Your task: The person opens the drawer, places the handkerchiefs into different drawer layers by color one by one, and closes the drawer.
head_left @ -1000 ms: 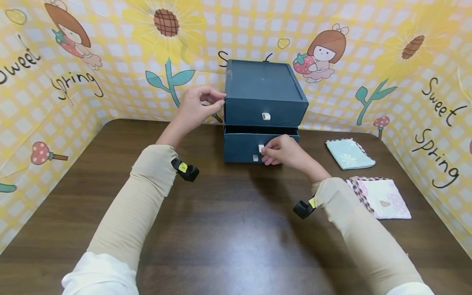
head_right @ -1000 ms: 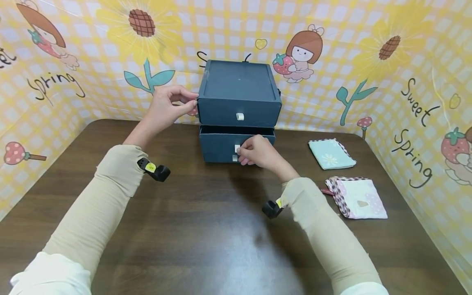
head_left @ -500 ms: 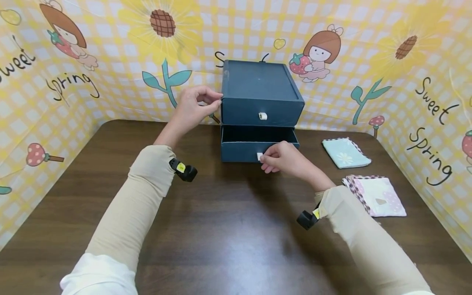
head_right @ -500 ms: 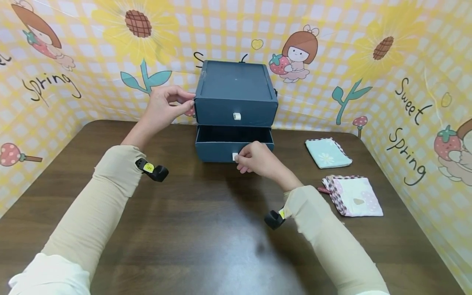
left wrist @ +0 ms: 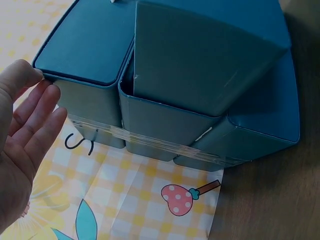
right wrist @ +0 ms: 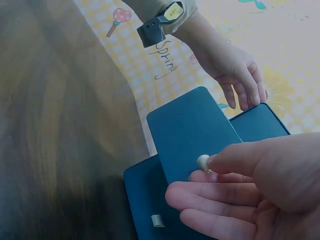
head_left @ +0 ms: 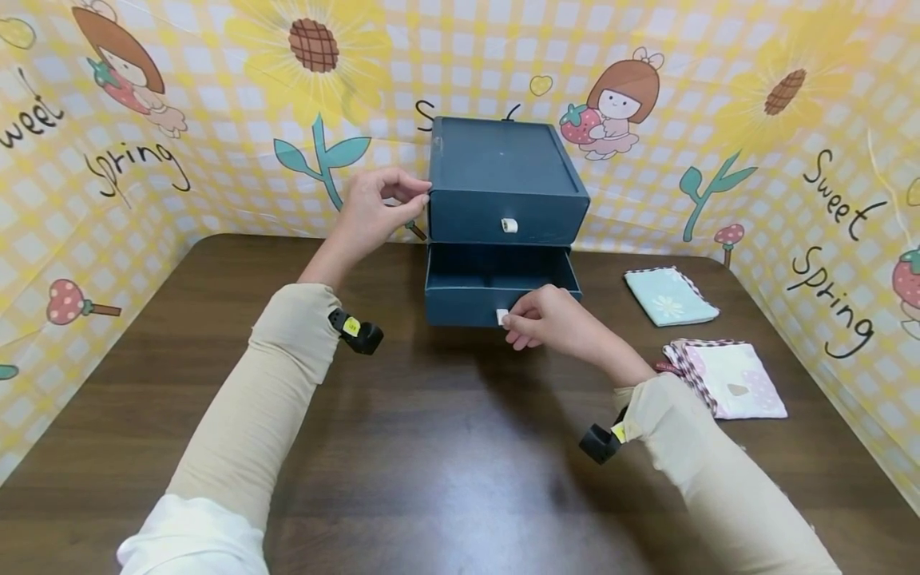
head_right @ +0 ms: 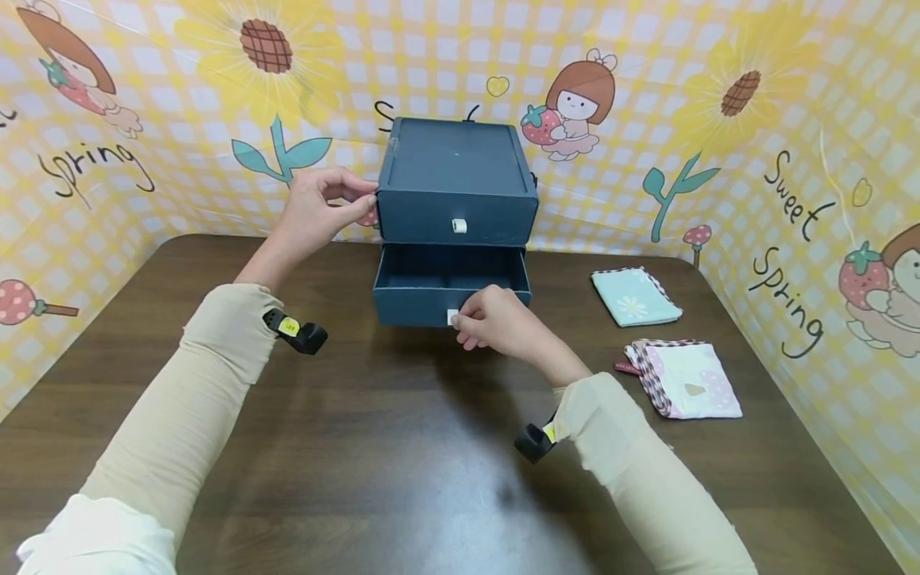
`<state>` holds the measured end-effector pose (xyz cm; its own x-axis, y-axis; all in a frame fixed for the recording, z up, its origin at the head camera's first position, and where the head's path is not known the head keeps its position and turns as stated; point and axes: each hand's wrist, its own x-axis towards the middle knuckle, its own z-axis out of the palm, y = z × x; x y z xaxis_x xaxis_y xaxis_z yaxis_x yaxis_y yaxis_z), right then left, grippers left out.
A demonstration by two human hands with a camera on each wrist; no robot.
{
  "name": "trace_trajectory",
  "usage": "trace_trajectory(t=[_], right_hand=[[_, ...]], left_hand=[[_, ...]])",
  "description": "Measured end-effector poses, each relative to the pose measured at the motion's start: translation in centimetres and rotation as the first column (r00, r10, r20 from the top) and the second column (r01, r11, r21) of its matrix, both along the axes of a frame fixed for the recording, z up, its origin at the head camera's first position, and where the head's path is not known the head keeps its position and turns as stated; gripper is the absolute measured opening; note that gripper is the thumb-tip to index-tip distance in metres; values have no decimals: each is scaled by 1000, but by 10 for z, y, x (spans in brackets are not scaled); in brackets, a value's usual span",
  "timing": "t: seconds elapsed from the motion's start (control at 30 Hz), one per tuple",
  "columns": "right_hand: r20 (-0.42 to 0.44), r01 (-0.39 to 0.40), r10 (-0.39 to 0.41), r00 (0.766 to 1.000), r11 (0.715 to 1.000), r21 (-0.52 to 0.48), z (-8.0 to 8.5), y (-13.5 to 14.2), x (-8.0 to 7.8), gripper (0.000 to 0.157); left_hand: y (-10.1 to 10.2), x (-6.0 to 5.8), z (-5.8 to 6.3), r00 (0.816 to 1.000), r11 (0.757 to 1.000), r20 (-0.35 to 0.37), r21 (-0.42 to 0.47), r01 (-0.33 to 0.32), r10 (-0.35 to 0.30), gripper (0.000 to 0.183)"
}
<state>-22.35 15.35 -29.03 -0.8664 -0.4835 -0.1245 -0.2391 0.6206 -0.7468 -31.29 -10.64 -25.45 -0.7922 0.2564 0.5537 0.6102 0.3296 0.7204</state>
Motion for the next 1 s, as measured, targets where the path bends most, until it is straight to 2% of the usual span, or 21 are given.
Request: trace_trajectory(t=[0.43,0.77,1.0], right_hand=[[-43,-17,18,999,1000,25,-2,0,17,18],[-48,-40,41,998,999,13,-3,1,32,18],[-92,-41,44,995,999,32,-3,-2,47,17]], left_hand=[[0,2,1,1000,1000,0,14,7,-7,15],[0,1,0,1000,1000,0,1,-12,12,16],[0,1,0,1000,1000,3,-1,-10,10,16]])
